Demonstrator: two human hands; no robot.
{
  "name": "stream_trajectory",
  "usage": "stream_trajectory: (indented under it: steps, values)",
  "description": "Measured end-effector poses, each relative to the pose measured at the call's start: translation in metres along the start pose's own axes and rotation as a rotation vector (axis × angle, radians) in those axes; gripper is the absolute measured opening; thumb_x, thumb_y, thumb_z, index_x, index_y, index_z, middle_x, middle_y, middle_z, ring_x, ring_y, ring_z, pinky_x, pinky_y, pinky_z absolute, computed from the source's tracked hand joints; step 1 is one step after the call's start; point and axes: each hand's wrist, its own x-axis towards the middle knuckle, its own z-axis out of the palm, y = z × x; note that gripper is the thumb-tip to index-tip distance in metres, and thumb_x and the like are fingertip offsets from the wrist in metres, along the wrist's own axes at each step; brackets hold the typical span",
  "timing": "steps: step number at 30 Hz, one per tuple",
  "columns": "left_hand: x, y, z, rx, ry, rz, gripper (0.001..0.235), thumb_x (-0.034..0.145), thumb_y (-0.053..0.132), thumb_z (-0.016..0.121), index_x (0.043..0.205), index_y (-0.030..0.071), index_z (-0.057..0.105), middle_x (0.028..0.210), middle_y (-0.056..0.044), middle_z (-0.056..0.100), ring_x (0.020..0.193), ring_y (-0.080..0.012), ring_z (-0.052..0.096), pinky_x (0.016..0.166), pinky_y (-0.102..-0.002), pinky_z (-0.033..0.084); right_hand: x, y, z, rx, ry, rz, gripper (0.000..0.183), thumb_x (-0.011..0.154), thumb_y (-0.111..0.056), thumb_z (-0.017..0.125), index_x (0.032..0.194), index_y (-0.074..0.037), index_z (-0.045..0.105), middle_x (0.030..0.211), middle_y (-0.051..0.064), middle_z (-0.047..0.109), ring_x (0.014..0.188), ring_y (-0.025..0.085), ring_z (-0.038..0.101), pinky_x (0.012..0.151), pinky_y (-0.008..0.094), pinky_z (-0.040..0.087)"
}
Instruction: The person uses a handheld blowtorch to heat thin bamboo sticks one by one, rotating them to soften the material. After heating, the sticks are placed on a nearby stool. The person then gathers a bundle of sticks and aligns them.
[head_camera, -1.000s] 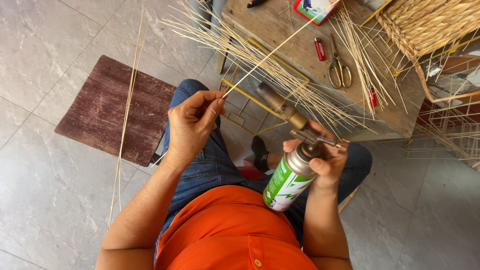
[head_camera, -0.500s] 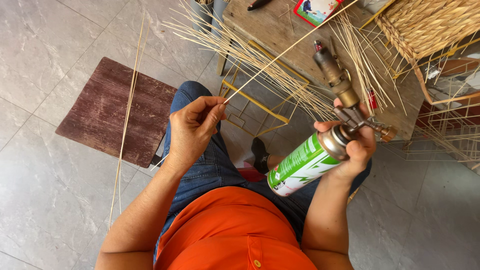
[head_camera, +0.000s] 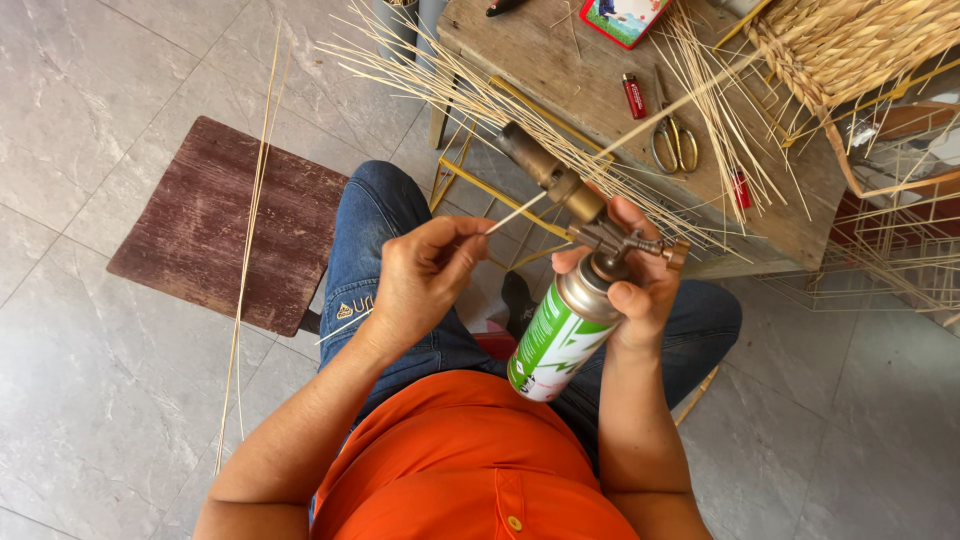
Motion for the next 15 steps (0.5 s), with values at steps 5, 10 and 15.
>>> stream_trajectory:
  steps: [5, 10, 15]
  values:
    - [0.000, -0.001, 0.008, -0.054, -0.064, 0.003, 0.018, 0.099, 0.007, 0.067, 0.116, 0.002, 0.073, 0.082, 0.001, 0.072, 0.068, -0.0010, 0.061, 0.059, -0.019, 0.052, 0.014, 0.000, 0.008, -0.065, 0.045, 0.017, 0.076, 0.085, -0.021, 0.080, 0.149, 0.007, 0.050, 0.141, 0.027, 0.064, 0.093, 0.033, 0.076, 0.082, 0.039, 0.065]
    - [0.002, 0.002, 0.007, 0.029, -0.047, 0.045, 0.018, 0.098, 0.005, 0.069, 0.115, 0.003, 0.075, 0.080, 0.000, 0.070, 0.067, -0.0019, 0.057, 0.057, -0.021, 0.050, 0.022, 0.001, 0.009, -0.129, 0.083, 0.027, 0.081, 0.085, -0.028, 0.081, 0.150, 0.010, 0.050, 0.127, 0.029, 0.068, 0.090, 0.033, 0.077, 0.081, 0.039, 0.065]
    - [0.000, 0.002, 0.006, 0.021, -0.057, 0.098, 0.019, 0.100, 0.004, 0.068, 0.117, 0.003, 0.075, 0.083, 0.000, 0.068, 0.071, -0.0022, 0.058, 0.061, -0.021, 0.051, 0.024, 0.003, 0.007, -0.129, 0.097, 0.032, 0.082, 0.084, -0.028, 0.081, 0.148, 0.012, 0.050, 0.127, 0.030, 0.068, 0.090, 0.033, 0.076, 0.080, 0.039, 0.065]
